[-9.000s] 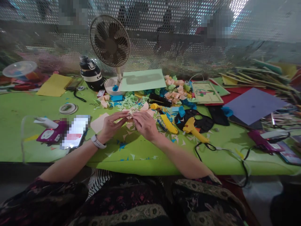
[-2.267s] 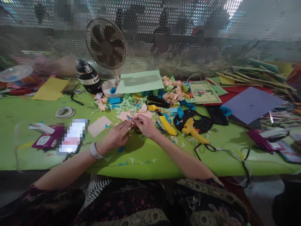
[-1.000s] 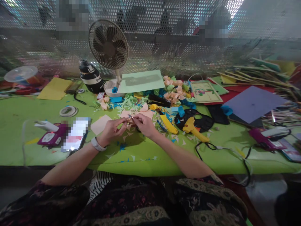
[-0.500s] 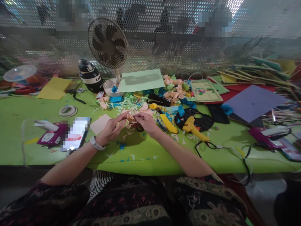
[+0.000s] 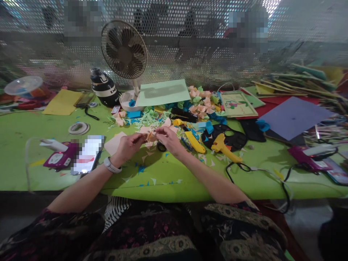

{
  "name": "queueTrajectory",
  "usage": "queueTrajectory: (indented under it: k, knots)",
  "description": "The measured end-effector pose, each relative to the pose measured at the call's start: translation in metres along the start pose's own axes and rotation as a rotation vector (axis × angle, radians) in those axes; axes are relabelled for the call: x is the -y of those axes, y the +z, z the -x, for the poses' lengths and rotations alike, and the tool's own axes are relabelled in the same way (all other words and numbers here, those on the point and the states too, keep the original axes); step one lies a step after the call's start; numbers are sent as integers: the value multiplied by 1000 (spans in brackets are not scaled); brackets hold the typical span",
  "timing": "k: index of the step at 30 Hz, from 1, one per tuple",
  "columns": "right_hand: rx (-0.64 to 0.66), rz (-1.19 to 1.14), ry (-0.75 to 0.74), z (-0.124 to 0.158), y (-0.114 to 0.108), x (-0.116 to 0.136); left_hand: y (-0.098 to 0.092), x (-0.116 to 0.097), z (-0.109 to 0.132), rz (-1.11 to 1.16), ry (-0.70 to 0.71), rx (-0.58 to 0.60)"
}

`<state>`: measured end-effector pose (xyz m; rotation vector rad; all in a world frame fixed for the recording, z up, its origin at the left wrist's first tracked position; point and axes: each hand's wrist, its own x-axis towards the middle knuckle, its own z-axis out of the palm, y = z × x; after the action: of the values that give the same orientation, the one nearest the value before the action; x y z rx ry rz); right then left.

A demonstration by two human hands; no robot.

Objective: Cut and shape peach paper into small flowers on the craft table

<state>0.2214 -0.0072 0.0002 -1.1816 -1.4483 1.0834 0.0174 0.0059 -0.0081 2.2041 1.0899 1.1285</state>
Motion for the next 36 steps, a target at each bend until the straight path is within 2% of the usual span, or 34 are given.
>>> queueTrajectory:
  k: [3, 5, 9, 13, 15, 17, 20, 22, 24, 27, 31, 36]
  knots:
    - [-27, 375, -374, 9, 0, 6, -2, 2, 2, -260, 185, -7]
    - [-28, 601, -541, 14, 4, 8, -1, 3, 4, -363, 262, -1]
    - [-70, 912, -637, 18, 12, 7, 0, -3, 7, -473, 385, 1]
    - [-132, 989, -615, 15, 10, 5, -4, -11, 7, -448, 502, -21]
    - [-138, 871, -572, 11, 6, 3, -6, -15, 7, -390, 507, -64]
    - [-148, 631, -464, 6, 0, 1, -7, -17, 5, -301, 445, -129]
    - [-167, 161, -194, -4, -5, -5, -7, -20, 1, -60, 254, -187]
    - [-164, -88, -42, -8, -5, -9, -6, -19, -1, 149, 93, -165]
    - [-144, -245, 53, -10, -4, -11, -4, -17, -2, 332, -58, -115]
    - [-115, -383, 138, -9, 0, -9, 0, -11, -3, 568, -208, -63]
    - [-118, -468, 177, -5, 2, -3, 2, -8, -3, 830, -310, -58]
    - [-114, -477, 188, -5, 4, 0, 2, -11, -5, 943, -363, -87]
